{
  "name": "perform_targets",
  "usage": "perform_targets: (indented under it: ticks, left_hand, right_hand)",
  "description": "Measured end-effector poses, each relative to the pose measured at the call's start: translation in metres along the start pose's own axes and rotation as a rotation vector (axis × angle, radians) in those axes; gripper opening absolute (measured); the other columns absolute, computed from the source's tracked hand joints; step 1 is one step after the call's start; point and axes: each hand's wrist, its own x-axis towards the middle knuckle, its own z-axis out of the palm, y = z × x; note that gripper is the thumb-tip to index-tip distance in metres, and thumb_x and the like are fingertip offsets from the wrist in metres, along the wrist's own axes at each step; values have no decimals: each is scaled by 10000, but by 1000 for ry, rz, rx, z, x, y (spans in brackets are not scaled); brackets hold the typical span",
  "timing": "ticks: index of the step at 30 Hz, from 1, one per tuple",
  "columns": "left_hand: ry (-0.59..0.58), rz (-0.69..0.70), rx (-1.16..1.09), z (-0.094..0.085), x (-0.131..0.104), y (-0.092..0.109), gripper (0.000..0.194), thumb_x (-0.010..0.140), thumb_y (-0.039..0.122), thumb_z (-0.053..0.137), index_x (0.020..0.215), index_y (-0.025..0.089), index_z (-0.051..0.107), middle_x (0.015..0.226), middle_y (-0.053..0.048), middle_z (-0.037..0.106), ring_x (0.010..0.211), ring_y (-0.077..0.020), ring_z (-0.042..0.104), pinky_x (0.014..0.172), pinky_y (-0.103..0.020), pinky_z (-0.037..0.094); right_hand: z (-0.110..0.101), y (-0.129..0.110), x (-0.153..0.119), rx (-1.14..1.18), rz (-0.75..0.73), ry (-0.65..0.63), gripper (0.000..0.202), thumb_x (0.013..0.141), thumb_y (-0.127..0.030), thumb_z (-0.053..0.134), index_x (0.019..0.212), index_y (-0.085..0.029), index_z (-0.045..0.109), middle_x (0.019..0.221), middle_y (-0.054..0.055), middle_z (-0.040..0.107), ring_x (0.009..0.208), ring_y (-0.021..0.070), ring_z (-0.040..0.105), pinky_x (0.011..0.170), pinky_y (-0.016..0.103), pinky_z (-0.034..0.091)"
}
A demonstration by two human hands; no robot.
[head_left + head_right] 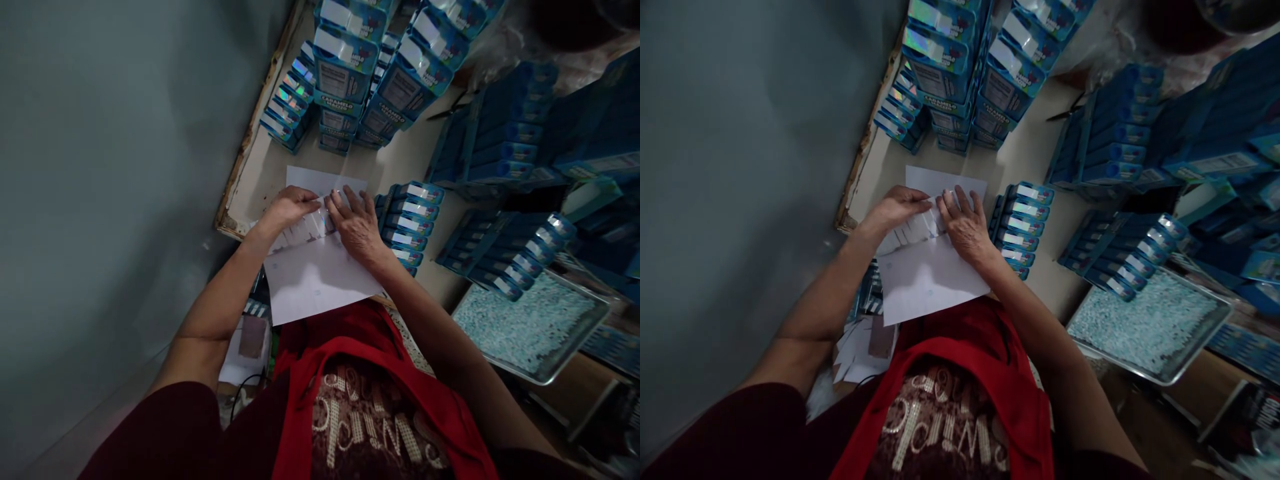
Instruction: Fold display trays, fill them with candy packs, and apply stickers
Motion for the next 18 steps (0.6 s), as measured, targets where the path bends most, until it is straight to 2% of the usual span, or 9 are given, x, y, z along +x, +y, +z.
perform_targets:
  ticks: [3, 6, 8, 11, 13, 15, 17, 18]
  left_hand:
    - [39, 34, 103, 0, -7, 5, 283, 890, 380, 658, 941, 186, 858, 812, -39, 776, 795, -208, 667, 712, -295, 484]
    - [105, 34, 239, 3, -11, 4, 265, 925, 366, 654, 947, 204, 863, 829, -61, 786, 840, -239, 686, 775, -329, 508]
    - [144, 32, 322, 6, -8, -1, 237, 940, 358, 670, 956, 220, 862, 865, -78, 793, 904, -271, 704, 836, -359, 523]
    - [186, 3, 438, 7, 8, -14, 180, 950, 336, 703, 980, 239, 851, 968, -103, 806, 1046, -329, 728, 953, -416, 527]
    - [171, -19, 488, 6, 23, -20, 174, 953, 336, 722, 1020, 228, 842, 1051, -128, 806, 1145, -368, 723, 1028, -460, 514]
    - [214, 23, 499, 8, 31, -22, 262, 941, 401, 762, 1111, 212, 827, 1213, -167, 785, 1281, -410, 673, 1113, -518, 479]
    - [326, 104, 405, 18, 26, -18, 418, 949, 540, 753, 1201, 209, 795, 1356, -188, 736, 1359, -407, 627, 1162, -541, 456]
    - [357, 121, 295, 26, 17, -14, 499, 962, 633, 707, 1212, 208, 780, 1358, -189, 734, 1334, -384, 644, 1148, -525, 478]
  right_hand:
    - [2, 1, -3, 27, -6, 15, 536, 1104, -112, 375, 1582, -226, 590, 1679, 115, 567, 1573, 324, 475, 1275, 566, 349]
    - [5, -1, -7, 46, -3, 26, 496, 1099, -114, 409, 1505, -256, 656, 1558, 92, 682, 1473, 310, 547, 1215, 531, 371]
    - [5, -5, -13, 72, 28, 53, 426, 1097, -152, 461, 1429, -259, 706, 1411, 91, 768, 1353, 308, 608, 1145, 508, 393]
    - [-2, -16, -30, 184, 174, 155, 221, 1075, -301, 596, 1123, -250, 806, 1054, 87, 830, 1084, 288, 679, 998, 455, 440]
    - [-13, -24, -46, 385, 317, 249, 205, 1041, -378, 666, 955, -244, 796, 825, 52, 776, 857, 235, 672, 871, 396, 465]
    - [-25, -30, -64, 700, 485, 318, 225, 1013, -433, 707, 909, -245, 774, 681, 2, 690, 658, 177, 597, 711, 336, 453]
    - [-37, -33, -82, 1016, 644, 349, 253, 959, -488, 769, 892, -244, 764, 628, -28, 634, 557, 145, 519, 579, 296, 402]
    - [-41, -32, -90, 1137, 709, 357, 273, 923, -507, 803, 877, -241, 762, 629, -32, 631, 538, 135, 497, 540, 284, 381]
